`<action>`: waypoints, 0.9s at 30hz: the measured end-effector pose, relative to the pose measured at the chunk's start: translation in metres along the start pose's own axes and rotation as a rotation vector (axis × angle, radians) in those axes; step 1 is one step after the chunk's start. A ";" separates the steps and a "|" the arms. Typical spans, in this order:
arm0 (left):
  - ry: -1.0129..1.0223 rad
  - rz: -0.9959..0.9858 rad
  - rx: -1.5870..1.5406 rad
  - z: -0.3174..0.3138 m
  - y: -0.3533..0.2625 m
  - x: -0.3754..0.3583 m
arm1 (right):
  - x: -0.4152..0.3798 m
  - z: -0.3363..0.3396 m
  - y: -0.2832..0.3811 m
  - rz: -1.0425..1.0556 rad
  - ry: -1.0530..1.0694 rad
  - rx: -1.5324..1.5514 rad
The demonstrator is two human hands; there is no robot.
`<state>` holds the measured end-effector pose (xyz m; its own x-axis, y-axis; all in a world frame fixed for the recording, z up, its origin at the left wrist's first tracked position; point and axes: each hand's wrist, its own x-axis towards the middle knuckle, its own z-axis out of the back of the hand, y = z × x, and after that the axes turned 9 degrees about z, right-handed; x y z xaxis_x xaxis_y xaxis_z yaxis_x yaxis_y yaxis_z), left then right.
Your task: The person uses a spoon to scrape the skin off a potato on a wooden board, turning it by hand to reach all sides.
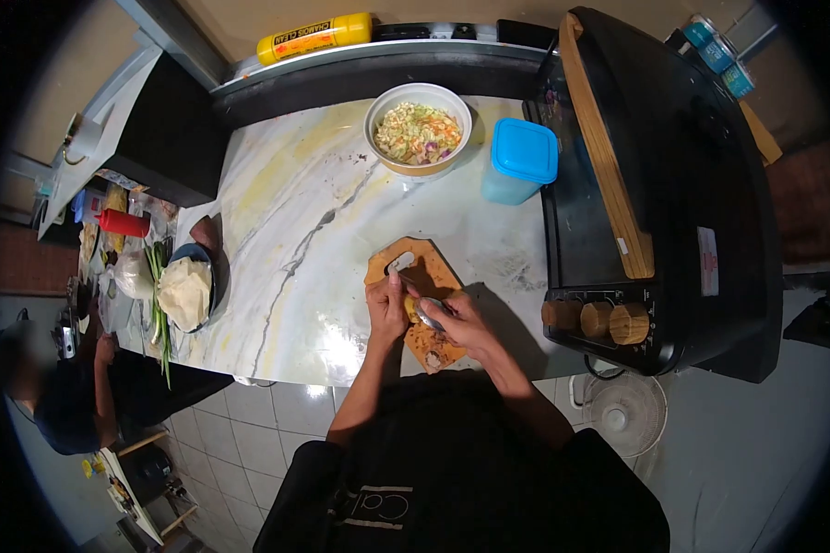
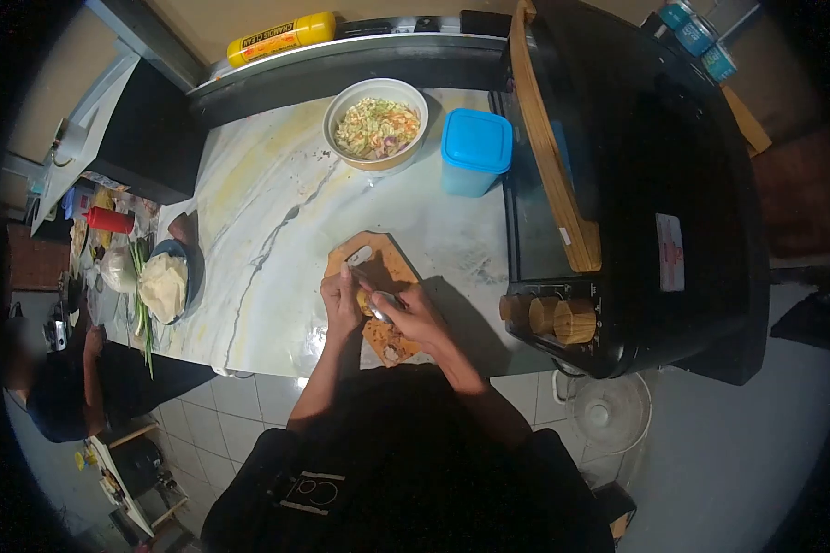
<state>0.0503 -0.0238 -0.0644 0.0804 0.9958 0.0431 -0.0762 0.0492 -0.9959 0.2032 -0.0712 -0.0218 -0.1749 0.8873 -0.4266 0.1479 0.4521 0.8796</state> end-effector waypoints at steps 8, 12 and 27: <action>-0.057 -0.028 0.008 -0.004 -0.004 0.000 | -0.022 0.001 -0.014 -0.028 -0.048 -0.008; -0.060 -0.073 0.025 -0.002 -0.001 0.000 | -0.017 -0.001 -0.015 -0.005 -0.040 0.022; -0.063 -0.098 0.062 -0.005 -0.002 0.000 | -0.011 -0.002 -0.034 0.171 -0.094 -0.219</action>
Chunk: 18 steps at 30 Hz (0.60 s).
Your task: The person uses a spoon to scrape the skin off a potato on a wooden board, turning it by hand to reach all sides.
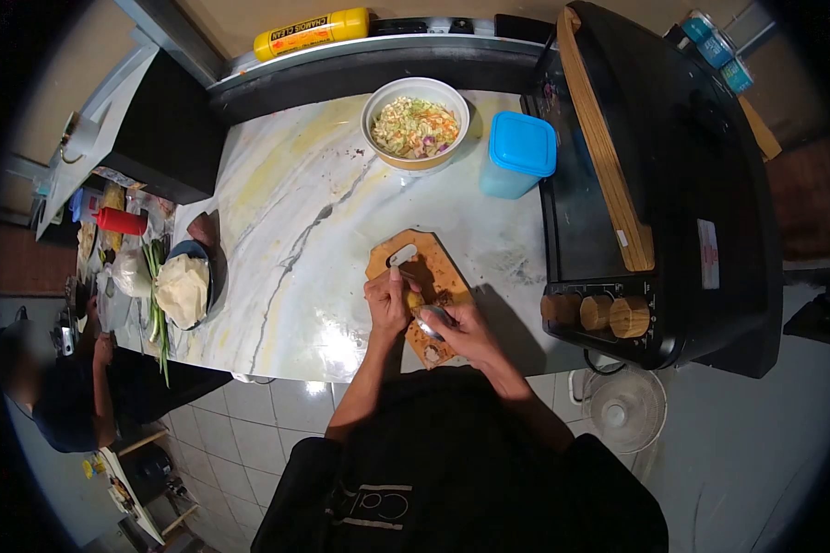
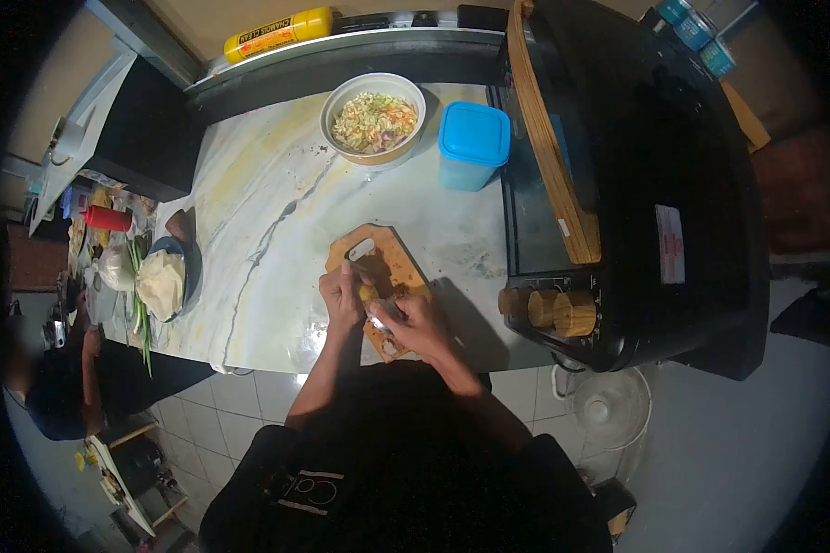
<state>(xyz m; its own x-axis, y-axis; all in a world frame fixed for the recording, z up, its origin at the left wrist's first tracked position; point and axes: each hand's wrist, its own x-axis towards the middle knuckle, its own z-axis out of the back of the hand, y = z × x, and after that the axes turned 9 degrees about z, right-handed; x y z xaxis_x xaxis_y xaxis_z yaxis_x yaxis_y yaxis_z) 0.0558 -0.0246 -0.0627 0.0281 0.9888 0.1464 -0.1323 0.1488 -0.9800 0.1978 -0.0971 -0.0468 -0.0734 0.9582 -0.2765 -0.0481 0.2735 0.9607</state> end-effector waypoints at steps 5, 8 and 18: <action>0.003 -0.018 -0.016 -0.001 0.000 0.000 | 0.014 0.002 -0.009 -0.008 0.027 -0.196; 0.014 -0.010 -0.016 -0.001 -0.002 -0.001 | 0.005 0.002 0.000 0.038 -0.014 0.034; 0.024 -0.024 -0.018 -0.001 -0.001 -0.002 | 0.011 0.010 0.008 -0.020 0.037 -0.001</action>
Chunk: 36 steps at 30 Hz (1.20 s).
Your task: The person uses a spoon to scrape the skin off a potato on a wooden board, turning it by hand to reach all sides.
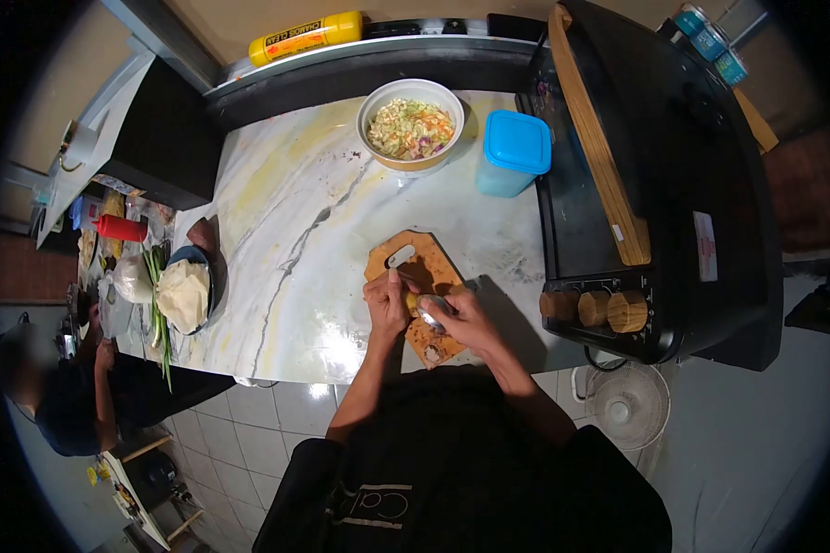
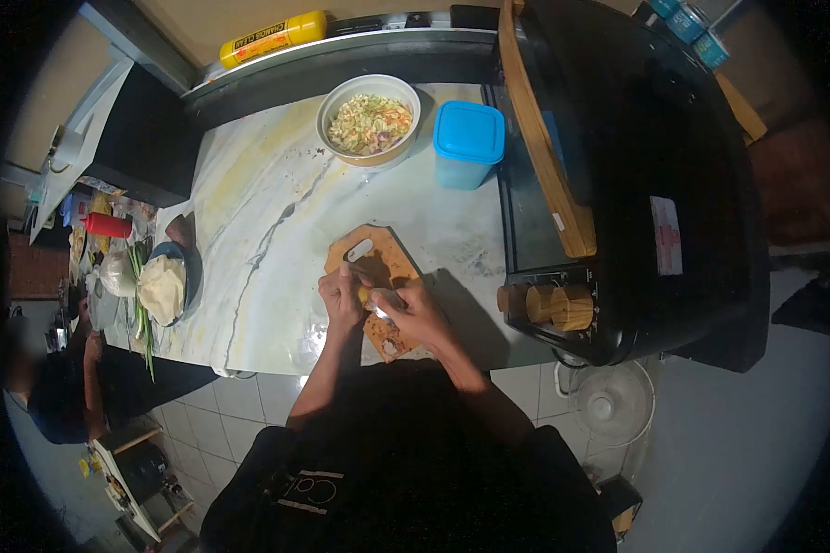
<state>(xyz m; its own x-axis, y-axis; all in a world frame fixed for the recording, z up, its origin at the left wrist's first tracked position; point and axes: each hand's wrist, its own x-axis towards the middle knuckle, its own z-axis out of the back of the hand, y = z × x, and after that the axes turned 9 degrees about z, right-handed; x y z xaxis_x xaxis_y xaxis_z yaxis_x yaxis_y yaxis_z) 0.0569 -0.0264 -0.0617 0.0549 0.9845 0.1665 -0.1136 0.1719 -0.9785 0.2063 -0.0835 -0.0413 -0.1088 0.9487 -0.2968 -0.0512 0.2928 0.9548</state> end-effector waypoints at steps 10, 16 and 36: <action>-0.001 -0.020 0.033 0.000 -0.001 0.002 | -0.020 0.000 -0.008 0.145 -0.041 -0.069; -0.002 0.024 0.038 0.000 -0.004 0.000 | -0.003 -0.008 -0.015 -0.001 -0.035 -0.006; -0.015 0.049 -0.039 0.000 0.002 0.003 | -0.019 -0.003 -0.013 0.140 -0.033 -0.142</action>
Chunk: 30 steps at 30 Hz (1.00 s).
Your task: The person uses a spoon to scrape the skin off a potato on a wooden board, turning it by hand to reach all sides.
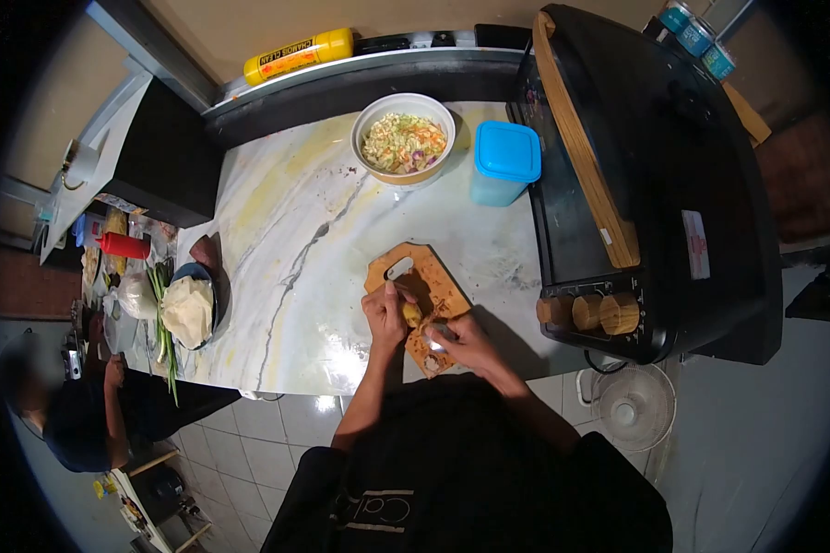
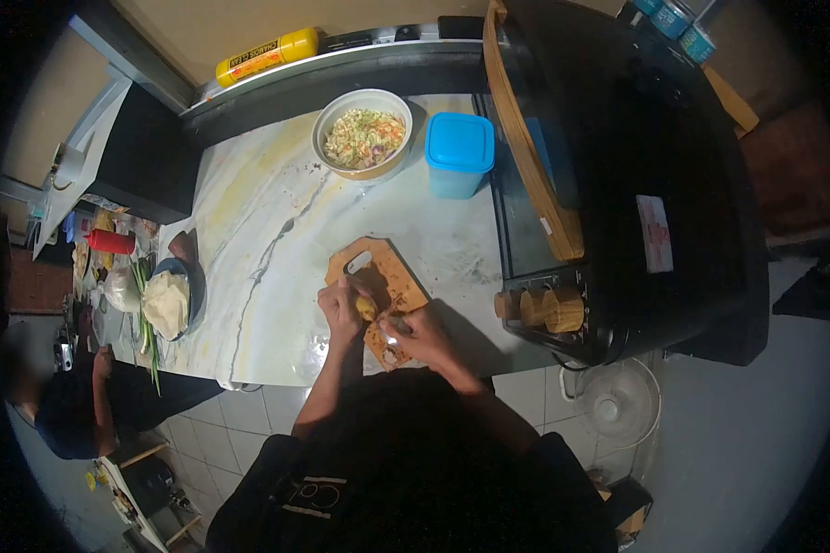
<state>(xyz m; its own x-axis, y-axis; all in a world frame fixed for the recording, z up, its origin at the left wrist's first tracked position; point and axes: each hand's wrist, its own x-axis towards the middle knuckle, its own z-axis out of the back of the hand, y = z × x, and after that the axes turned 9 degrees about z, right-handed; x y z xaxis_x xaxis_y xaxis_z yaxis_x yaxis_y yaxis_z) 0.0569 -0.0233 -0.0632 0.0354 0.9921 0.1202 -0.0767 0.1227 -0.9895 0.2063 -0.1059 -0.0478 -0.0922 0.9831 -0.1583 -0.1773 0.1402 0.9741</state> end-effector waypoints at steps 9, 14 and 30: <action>-0.008 -0.011 0.018 -0.001 -0.001 -0.005 | 0.014 0.003 0.025 -0.159 -0.033 0.290; 0.015 -0.023 0.039 0.000 -0.001 -0.004 | 0.015 0.003 -0.005 -0.202 0.047 0.246; 0.005 0.098 0.008 -0.001 -0.004 0.004 | 0.006 -0.010 -0.013 0.134 -0.113 0.084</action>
<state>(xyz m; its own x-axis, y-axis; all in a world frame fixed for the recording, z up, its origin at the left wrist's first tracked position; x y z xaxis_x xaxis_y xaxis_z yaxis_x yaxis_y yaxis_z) 0.0588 -0.0202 -0.0585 0.0319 0.9992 0.0225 -0.0883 0.0253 -0.9958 0.1986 -0.1028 -0.0633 0.0024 0.9999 -0.0121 -0.0880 0.0123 0.9960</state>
